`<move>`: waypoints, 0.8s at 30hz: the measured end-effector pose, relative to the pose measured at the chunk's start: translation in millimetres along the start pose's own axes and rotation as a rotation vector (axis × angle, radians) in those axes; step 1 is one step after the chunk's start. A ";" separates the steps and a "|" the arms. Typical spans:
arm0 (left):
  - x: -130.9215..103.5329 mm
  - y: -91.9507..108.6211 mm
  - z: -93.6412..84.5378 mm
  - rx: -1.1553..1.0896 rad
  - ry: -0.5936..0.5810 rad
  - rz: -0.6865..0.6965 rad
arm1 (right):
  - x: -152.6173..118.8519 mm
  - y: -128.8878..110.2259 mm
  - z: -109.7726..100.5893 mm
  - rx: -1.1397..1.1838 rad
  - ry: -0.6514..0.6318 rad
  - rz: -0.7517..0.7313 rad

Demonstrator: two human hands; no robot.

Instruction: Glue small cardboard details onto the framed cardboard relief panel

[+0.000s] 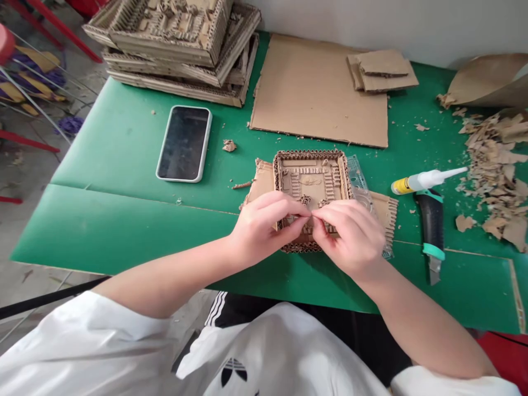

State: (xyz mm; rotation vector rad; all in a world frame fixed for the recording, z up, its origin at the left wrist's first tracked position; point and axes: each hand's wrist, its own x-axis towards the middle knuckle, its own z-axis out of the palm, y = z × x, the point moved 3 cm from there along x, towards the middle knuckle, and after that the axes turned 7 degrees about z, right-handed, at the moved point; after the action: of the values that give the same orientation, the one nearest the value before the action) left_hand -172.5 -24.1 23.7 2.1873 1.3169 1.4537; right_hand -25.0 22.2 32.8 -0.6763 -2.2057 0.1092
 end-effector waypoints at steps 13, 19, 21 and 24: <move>-3.0 4.8 5.1 0.293 0.016 0.147 | -2.7 -10.6 4.8 0.054 -0.013 0.144; -7.9 6.6 4.4 0.410 0.002 0.270 | -4.3 -12.5 4.1 0.232 -0.073 0.419; -8.7 7.5 3.5 0.424 -0.010 0.301 | -5.7 -13.0 4.8 0.315 -0.092 0.522; -7.9 10.0 1.2 0.423 0.010 0.322 | -7.7 -13.2 9.3 0.461 -0.164 0.670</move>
State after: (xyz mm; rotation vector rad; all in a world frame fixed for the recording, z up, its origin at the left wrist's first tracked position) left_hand -166.9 -35.6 23.9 2.7753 1.4336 1.3851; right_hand -33.4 8.3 25.2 -1.1298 -1.9071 1.0071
